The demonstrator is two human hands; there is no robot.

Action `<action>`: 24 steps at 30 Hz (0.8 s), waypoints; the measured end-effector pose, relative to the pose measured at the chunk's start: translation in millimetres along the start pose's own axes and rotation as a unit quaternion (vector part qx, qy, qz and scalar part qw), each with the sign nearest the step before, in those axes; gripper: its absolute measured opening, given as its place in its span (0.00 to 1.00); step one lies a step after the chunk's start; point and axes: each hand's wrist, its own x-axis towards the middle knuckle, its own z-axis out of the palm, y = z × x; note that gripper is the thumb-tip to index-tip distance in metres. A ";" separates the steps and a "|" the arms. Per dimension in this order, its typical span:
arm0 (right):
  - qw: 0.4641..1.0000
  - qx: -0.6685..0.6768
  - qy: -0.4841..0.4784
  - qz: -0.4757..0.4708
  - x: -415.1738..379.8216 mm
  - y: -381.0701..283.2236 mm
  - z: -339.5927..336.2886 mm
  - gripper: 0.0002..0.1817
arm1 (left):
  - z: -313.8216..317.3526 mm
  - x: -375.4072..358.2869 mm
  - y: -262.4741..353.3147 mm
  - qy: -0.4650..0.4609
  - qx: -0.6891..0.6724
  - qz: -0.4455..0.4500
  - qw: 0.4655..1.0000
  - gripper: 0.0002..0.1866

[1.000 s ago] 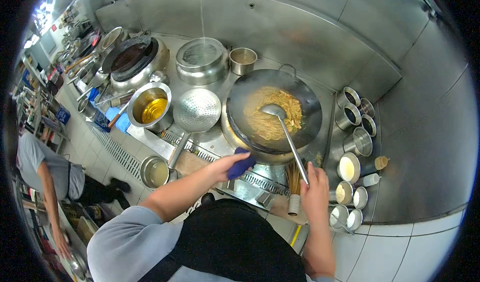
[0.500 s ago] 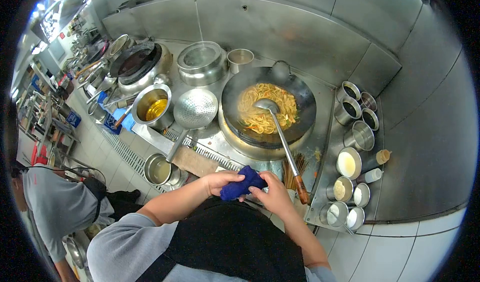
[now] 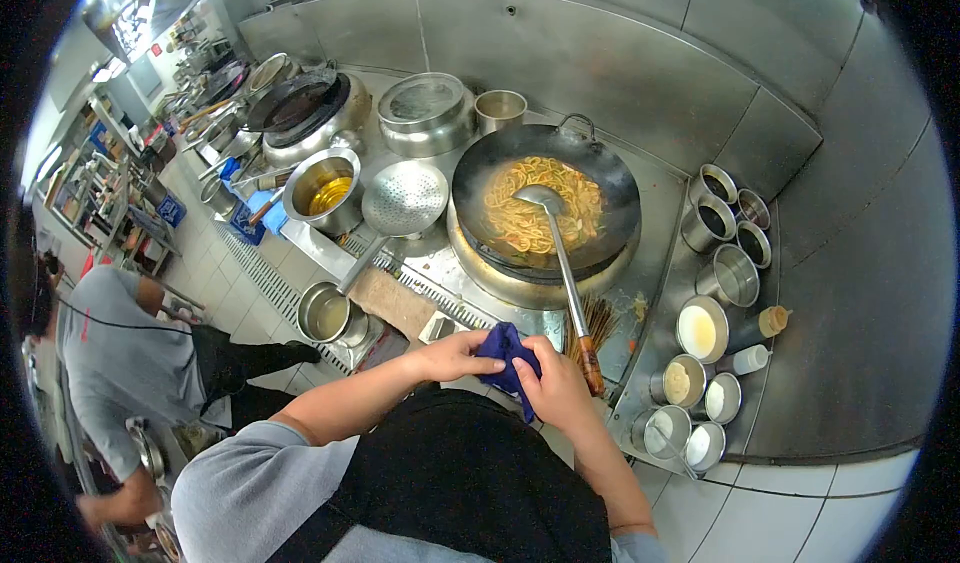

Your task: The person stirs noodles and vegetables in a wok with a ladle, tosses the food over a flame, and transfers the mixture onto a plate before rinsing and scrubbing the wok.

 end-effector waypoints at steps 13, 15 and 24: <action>0.994 0.093 0.050 0.008 0.4 -0.7 -4.2 0.12 | 6.2 -22.9 7.3 0.194 -0.043 0.117 0.973 0.18; 0.991 0.130 0.033 0.019 -0.1 7.7 8.5 0.11 | 1.5 -31.8 11.7 0.240 0.163 0.120 0.949 0.18; 0.979 0.170 -0.102 0.035 2.3 -8.8 66.5 0.11 | -11.2 -110.3 11.6 0.336 0.233 0.147 0.901 0.19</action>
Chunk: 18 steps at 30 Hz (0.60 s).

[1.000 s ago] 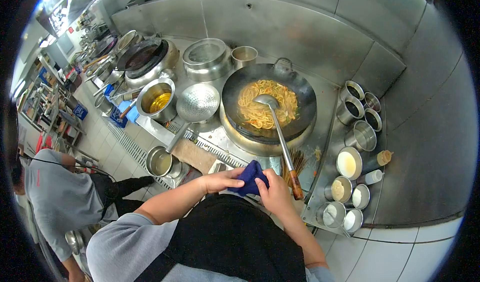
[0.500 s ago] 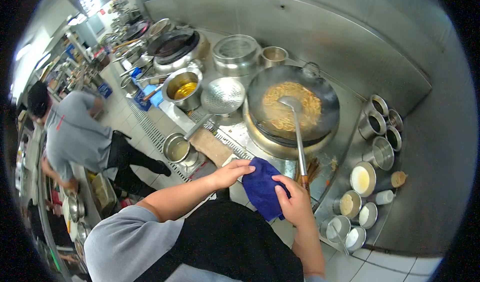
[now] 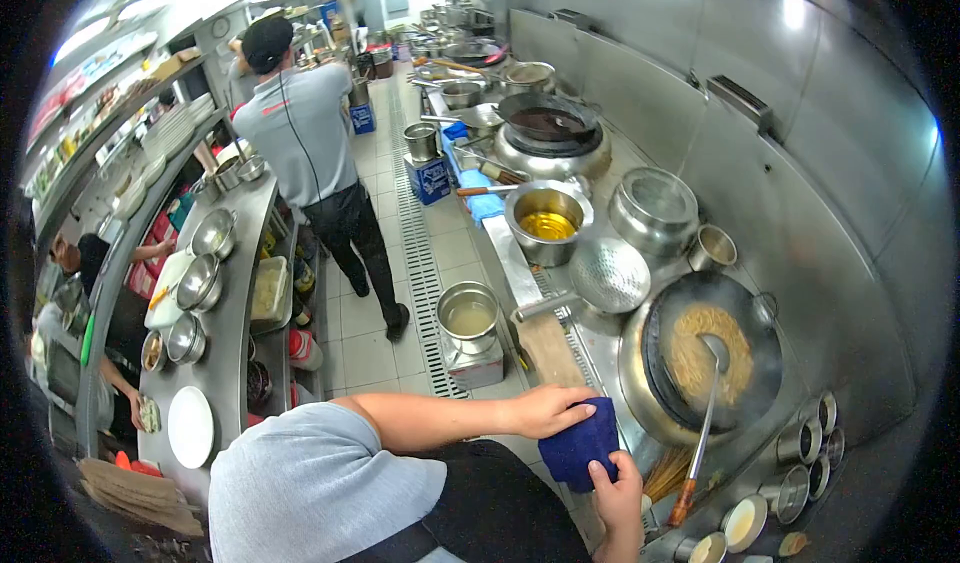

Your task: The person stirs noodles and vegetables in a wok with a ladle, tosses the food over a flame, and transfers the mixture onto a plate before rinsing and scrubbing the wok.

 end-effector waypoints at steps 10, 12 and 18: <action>0.966 -0.081 -0.111 -0.221 42.6 -74.1 126.3 0.12 | -99.9 -110.9 -45.2 0.065 -0.201 -0.024 0.977 0.15; 0.964 -0.084 -0.130 -0.214 44.6 -92.5 154.2 0.13 | -109.1 -131.6 -63.7 0.099 -0.217 -0.032 0.971 0.15; 0.936 -0.151 -0.236 -0.213 54.9 -89.8 219.5 0.16 | -168.5 -203.8 -71.3 0.188 -0.276 -0.057 0.941 0.14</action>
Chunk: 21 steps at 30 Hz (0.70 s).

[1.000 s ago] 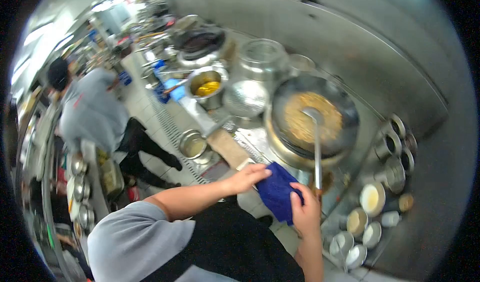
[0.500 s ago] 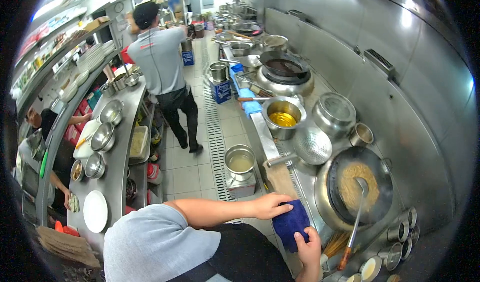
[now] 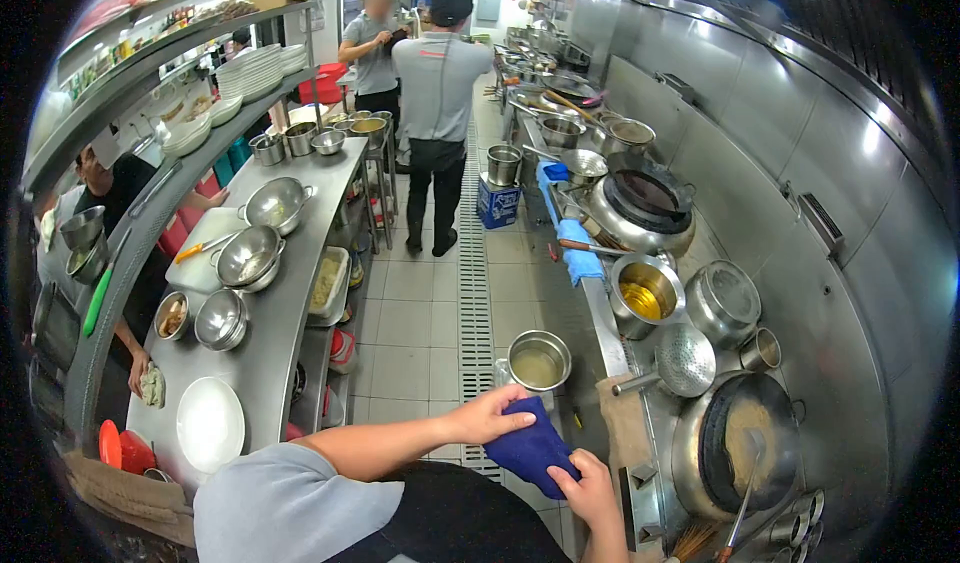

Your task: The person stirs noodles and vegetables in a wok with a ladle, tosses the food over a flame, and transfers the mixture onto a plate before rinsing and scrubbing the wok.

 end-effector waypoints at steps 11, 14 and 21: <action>0.999 -0.026 -0.004 0.037 34.6 6.1 116.1 0.14 | -74.3 -68.8 11.9 0.123 0.065 -0.103 0.985 0.12; 0.963 0.177 -0.117 0.167 47.7 -2.1 126.1 0.12 | -75.8 -75.3 0.2 0.193 0.249 -0.099 0.944 0.15; 0.753 0.554 -0.081 0.345 68.3 -14.0 167.1 0.14 | -40.6 -97.0 -9.4 0.132 0.264 -0.034 0.955 0.16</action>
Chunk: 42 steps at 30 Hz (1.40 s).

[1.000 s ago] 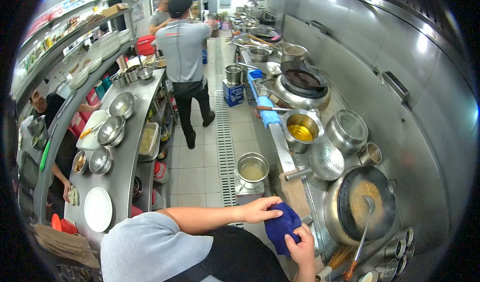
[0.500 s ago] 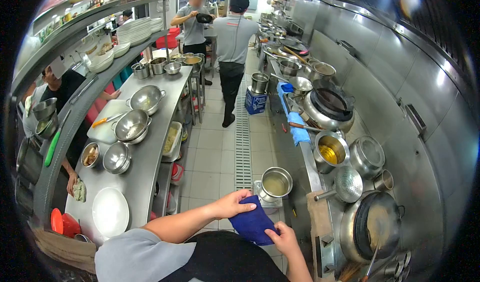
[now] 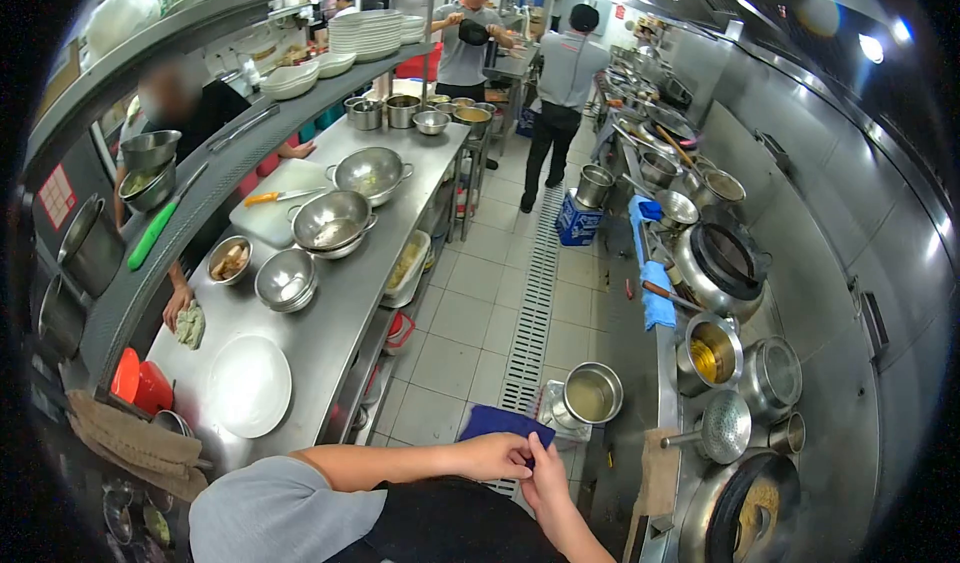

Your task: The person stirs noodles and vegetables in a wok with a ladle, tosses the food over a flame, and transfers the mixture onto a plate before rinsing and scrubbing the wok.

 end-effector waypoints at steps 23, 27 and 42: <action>0.999 -0.017 -0.007 -0.026 -55.2 -36.2 -15.2 0.14 | -38.2 -6.2 -40.0 -0.031 -0.603 -0.251 0.757 0.28; 0.992 -0.095 0.051 -0.058 -55.4 -24.8 -33.6 0.16 | -22.1 7.5 -44.2 -0.078 -0.485 -0.258 0.832 0.23; 0.981 0.044 0.188 -0.020 -69.6 -9.0 -74.7 0.16 | 33.6 46.6 -60.1 -0.126 -0.098 0.010 0.987 0.26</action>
